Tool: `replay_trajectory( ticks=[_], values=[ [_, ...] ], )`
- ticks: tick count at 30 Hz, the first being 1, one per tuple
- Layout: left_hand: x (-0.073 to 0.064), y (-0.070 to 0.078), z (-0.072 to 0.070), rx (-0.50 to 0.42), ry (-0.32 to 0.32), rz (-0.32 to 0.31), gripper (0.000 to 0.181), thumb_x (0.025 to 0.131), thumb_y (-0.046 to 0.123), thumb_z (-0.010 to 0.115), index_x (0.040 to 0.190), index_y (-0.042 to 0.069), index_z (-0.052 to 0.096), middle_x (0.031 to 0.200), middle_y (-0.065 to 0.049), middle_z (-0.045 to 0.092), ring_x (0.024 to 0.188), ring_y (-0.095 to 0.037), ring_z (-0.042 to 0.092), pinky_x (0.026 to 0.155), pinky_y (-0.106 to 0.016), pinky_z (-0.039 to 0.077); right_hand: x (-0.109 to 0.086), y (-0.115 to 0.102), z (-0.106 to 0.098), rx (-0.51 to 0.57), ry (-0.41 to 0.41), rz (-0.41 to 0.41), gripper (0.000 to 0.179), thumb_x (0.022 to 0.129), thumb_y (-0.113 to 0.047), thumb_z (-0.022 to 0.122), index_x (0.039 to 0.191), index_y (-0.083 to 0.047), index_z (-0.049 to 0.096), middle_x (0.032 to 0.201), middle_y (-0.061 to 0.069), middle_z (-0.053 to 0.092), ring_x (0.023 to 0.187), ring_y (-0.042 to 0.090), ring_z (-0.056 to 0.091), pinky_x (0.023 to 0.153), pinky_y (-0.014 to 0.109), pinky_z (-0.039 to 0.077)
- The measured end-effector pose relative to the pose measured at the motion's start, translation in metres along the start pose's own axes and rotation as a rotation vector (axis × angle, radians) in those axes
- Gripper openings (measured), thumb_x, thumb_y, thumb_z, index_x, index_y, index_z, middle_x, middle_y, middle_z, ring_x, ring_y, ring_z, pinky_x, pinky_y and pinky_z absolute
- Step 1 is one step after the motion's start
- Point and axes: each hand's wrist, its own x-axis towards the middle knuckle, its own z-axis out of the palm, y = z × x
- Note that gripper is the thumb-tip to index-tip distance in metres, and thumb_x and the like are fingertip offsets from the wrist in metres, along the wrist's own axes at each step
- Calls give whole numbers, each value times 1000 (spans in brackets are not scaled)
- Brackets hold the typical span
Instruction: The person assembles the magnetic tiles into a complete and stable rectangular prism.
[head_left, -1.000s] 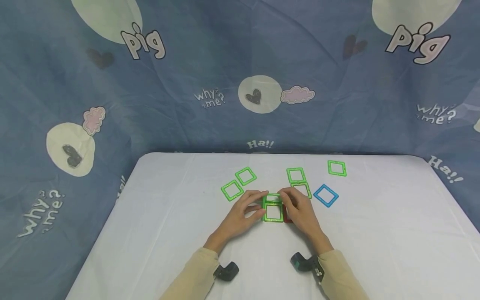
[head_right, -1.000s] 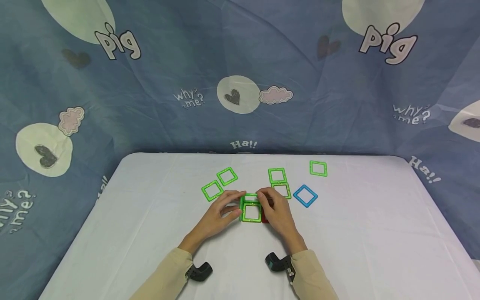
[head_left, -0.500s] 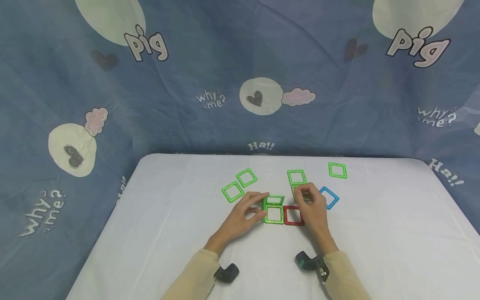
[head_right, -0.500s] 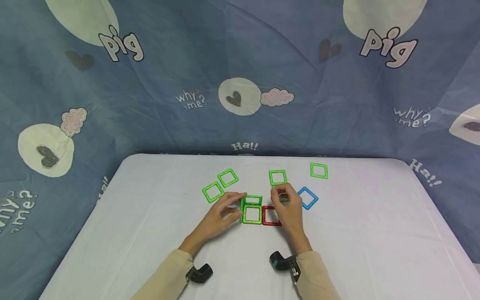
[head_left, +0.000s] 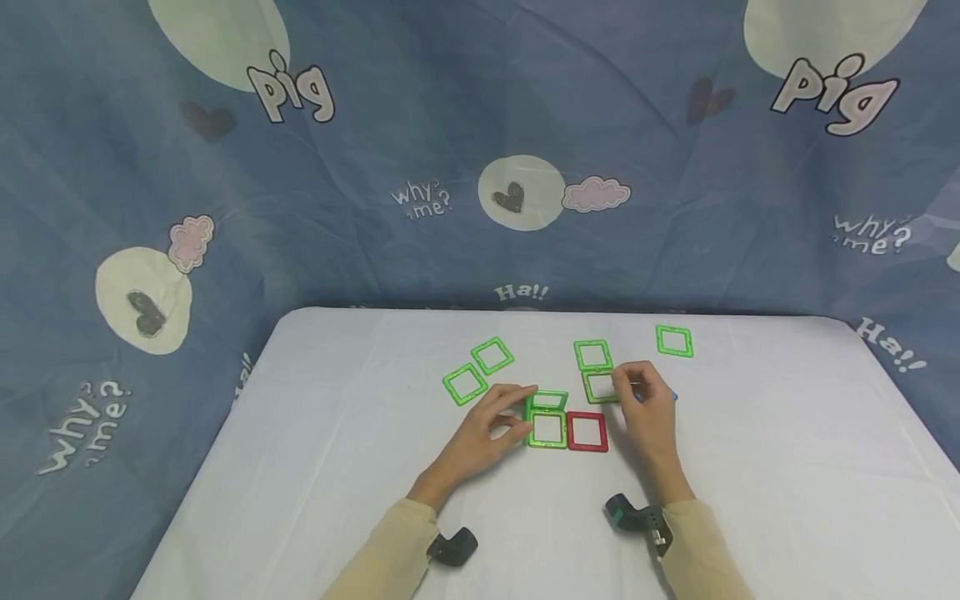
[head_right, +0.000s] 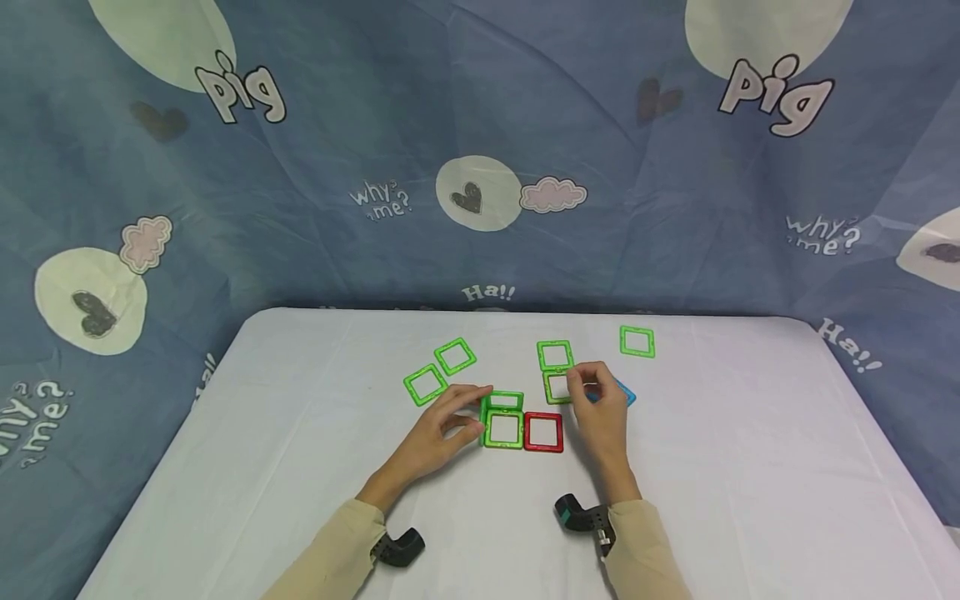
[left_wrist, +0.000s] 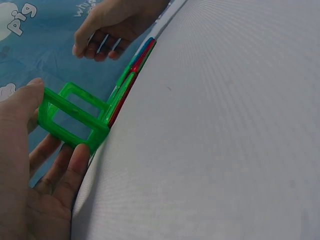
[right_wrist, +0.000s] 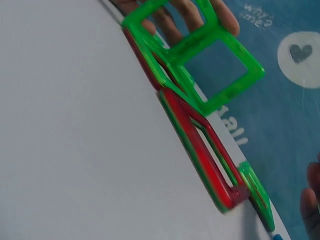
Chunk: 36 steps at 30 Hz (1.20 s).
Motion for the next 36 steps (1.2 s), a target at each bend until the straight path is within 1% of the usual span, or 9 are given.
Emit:
replay_trajectory(
  ticks=[4, 7, 11, 14, 18, 22, 24, 29, 36],
  values=[
    [0, 0, 0, -3, -4, -7, 48, 91, 9, 61, 137, 1, 47, 127, -21, 47, 110, -34, 55, 92, -30, 54, 4, 7, -4, -17, 24, 21, 14, 92, -10, 59, 95, 2, 63, 91, 11, 65, 83, -2, 54, 77, 10, 45],
    [0, -2, 1, -4, -4, -14, 49, 91, 9, 61, 137, 2, 46, 128, -20, 47, 112, -33, 54, 92, -30, 53, 8, 26, -6, -21, 46, 29, 15, 93, -15, 60, 96, -1, 64, 91, 1, 65, 84, -3, 54, 79, 10, 45],
    [-1, -23, 5, 3, 6, -6, 50, 92, 17, 61, 139, 10, 46, 130, -10, 47, 111, -24, 56, 93, -26, 53, 13, 48, -11, -50, 69, 16, 18, 93, -22, 60, 97, -5, 64, 90, -7, 63, 85, -4, 55, 80, 9, 44],
    [-1, -38, 8, 10, 12, 0, 53, 90, 23, 64, 140, 18, 46, 131, -3, 46, 112, -18, 56, 94, -25, 52, 15, 51, -16, -90, 77, 16, 19, 94, -23, 59, 98, -5, 64, 91, -2, 64, 84, -4, 54, 80, 10, 44],
    [-2, -37, 8, 5, 4, -4, 59, 87, 24, 69, 140, 21, 44, 134, -2, 46, 117, -18, 55, 96, -26, 51, 18, 57, -24, -157, 80, 29, 20, 95, -24, 57, 100, -6, 63, 95, 3, 66, 84, -7, 52, 80, 12, 43],
    [-2, -37, 8, 7, -11, -7, 63, 85, 25, 71, 142, 19, 43, 139, 0, 46, 120, -18, 55, 98, -26, 49, 19, 65, -31, -227, 68, 70, 23, 96, -28, 54, 103, -7, 62, 102, 3, 64, 92, -8, 48, 90, 20, 42],
    [-2, -37, 8, 11, -19, -13, 65, 85, 25, 71, 142, 18, 42, 140, 0, 46, 120, -18, 55, 99, -26, 49, 19, 68, -34, -241, 67, 85, 25, 97, -29, 53, 105, -7, 61, 106, 4, 60, 97, -3, 47, 95, 27, 43],
    [-1, -32, 8, 21, -18, -35, 68, 82, 19, 74, 142, 15, 42, 140, 2, 47, 121, -17, 55, 99, -28, 49, 20, 71, -36, -228, 28, 104, 26, 96, -26, 53, 110, -4, 58, 113, 9, 52, 110, 19, 48, 105, 45, 38],
    [-2, -15, 6, 0, -24, -48, 73, 78, 0, 74, 142, 8, 41, 142, -11, 46, 124, -29, 52, 100, -39, 48, 21, 73, -37, -282, -76, 106, 28, 95, -27, 55, 112, -4, 58, 120, 14, 52, 120, 31, 43, 109, 54, 27]
  ],
)
